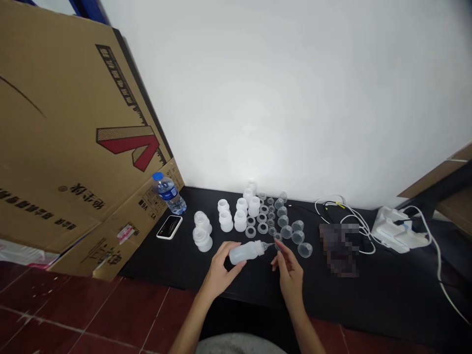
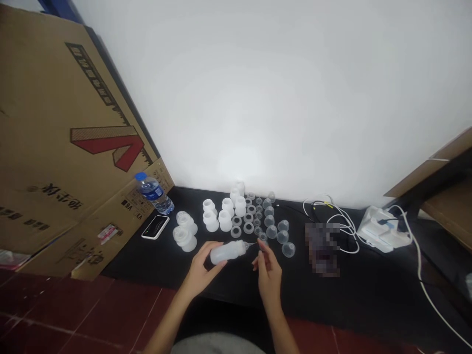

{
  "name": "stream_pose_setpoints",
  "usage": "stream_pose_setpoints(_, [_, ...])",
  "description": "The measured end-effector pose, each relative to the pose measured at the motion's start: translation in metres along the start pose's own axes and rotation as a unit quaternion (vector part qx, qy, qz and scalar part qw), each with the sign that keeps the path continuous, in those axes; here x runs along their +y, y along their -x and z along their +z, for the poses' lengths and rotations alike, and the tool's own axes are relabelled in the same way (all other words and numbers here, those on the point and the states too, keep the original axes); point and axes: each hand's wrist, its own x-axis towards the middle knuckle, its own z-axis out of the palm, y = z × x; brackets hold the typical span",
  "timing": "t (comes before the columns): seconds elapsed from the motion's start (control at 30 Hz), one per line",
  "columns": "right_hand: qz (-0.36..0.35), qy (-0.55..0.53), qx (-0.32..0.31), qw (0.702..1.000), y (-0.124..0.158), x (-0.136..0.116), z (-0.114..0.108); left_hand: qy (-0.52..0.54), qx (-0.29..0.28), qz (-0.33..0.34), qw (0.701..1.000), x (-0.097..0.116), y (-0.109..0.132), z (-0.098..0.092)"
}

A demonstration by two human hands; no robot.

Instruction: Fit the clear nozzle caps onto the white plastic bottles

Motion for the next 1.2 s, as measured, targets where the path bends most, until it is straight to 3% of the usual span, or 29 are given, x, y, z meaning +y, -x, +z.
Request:
stream_pose_setpoints(0.1, [-0.119, 0.169, 0.108, 0.972, -0.010, -0.001, -0.022, 0.016, 0.009, -0.011, 1.000, -0.001, 0.000, -0.001])
stream_pose_setpoints(0.2, [-0.146, 0.308, 0.179, 0.923, -0.024, 0.000, -0.046, 0.047, 0.011, -0.027, 0.999, -0.002, -0.001, -0.001])
stream_pose_setpoints(0.27, [-0.149, 0.350, 0.177, 0.908, -0.029, 0.002, -0.060, 0.074, 0.006, -0.041, 0.996, -0.005, 0.000, -0.001])
stream_pose_setpoints(0.4, [-0.110, 0.326, 0.159, 0.925, -0.026, 0.005, -0.070, 0.103, -0.010, -0.062, 0.993, -0.009, 0.002, -0.001])
stream_pose_setpoints(0.5, [-0.041, 0.195, 0.168, 0.965, -0.018, 0.005, -0.062, 0.089, -0.012, -0.057, 0.994, -0.010, 0.002, -0.001])
stream_pose_setpoints(0.6, [0.028, 0.024, 0.141, 0.989, -0.013, 0.005, -0.045, 0.061, -0.015, -0.043, 0.997, -0.009, 0.002, -0.001])
stream_pose_setpoints(0.73, [0.070, -0.086, 0.080, 0.991, -0.012, 0.006, -0.026, 0.043, -0.029, -0.039, 0.998, -0.006, 0.001, -0.002])
stream_pose_setpoints(0.87, [0.071, -0.113, -0.018, 0.991, -0.010, 0.003, -0.022, 0.045, -0.029, -0.052, 0.997, -0.008, 0.002, -0.001])
stream_pose_setpoints(1.0, [0.072, -0.129, -0.090, 0.985, -0.007, -0.001, -0.024, 0.092, 0.013, -0.072, 0.993, -0.014, 0.003, 0.003])
stream_pose_setpoints(1.2, [0.077, -0.139, -0.140, 0.977, -0.007, 0.003, -0.022, 0.161, 0.049, -0.097, 0.981, -0.021, 0.003, 0.006])
